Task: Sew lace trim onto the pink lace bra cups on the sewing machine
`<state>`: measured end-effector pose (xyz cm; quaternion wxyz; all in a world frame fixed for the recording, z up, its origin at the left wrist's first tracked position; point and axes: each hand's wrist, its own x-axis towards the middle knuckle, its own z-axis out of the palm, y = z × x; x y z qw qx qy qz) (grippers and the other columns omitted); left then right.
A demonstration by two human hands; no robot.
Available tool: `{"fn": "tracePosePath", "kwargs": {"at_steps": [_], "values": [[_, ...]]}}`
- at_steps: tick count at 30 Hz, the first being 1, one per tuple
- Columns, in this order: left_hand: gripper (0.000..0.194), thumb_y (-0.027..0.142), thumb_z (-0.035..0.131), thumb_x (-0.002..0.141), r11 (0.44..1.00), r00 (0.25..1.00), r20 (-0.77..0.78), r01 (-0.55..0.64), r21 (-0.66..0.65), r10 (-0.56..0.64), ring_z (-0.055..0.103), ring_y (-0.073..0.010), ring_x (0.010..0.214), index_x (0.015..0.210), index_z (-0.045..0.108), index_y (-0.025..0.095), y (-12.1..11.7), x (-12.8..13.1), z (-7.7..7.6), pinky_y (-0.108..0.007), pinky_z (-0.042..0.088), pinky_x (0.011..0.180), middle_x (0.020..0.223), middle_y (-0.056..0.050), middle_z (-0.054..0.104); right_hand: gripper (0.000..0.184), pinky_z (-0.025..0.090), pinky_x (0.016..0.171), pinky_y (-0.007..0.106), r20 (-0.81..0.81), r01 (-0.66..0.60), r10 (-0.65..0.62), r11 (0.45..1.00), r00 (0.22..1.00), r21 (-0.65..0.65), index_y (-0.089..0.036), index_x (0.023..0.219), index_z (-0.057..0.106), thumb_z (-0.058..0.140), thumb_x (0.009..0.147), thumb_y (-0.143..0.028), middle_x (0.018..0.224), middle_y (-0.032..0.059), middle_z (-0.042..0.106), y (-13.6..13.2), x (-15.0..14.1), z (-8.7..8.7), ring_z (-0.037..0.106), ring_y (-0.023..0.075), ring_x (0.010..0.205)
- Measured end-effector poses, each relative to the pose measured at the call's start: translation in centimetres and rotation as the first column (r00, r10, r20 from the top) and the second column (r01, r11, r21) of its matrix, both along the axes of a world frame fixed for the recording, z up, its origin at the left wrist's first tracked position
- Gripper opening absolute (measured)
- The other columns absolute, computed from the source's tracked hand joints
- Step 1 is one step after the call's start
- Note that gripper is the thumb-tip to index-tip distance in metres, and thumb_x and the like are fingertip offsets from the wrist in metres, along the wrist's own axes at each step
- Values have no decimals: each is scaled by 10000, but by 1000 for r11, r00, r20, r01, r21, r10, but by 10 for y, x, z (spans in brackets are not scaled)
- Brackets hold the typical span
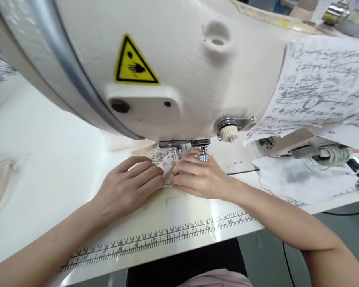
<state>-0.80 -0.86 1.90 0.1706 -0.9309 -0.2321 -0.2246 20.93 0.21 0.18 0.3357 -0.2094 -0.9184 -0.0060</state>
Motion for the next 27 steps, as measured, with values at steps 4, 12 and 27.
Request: {"fn": "tracePosePath", "kwargs": {"at_steps": [4,12,27], "values": [[184,133,465,891,985,999,7,-51,-162,53,620,-251,1070,1007,607,115,0,-1,-7,-385,532,885,1121,-134,674,84,503,803,262,58,-6,5,1000,998,31,-204,887,658,607,869,-140,893,-43,717,-1,2,-3,626,119,921],[492,249,423,911,962,992,-100,-103,-253,80,514,-286,1254,1361,450,51,7,-6,-17,-446,493,996,1384,-154,502,113,530,751,247,77,-2,-1,999,997,35,-180,908,632,575,869,-91,874,-40,725,-1,-4,-10,647,115,875],[499,224,437,846,965,991,-124,-76,-253,46,543,-258,1227,1315,526,79,18,-14,-12,-450,476,1032,1336,-117,551,123,548,652,208,36,-44,42,997,998,65,-181,872,633,560,873,-82,814,-55,718,-1,-13,-11,641,99,802]]}}
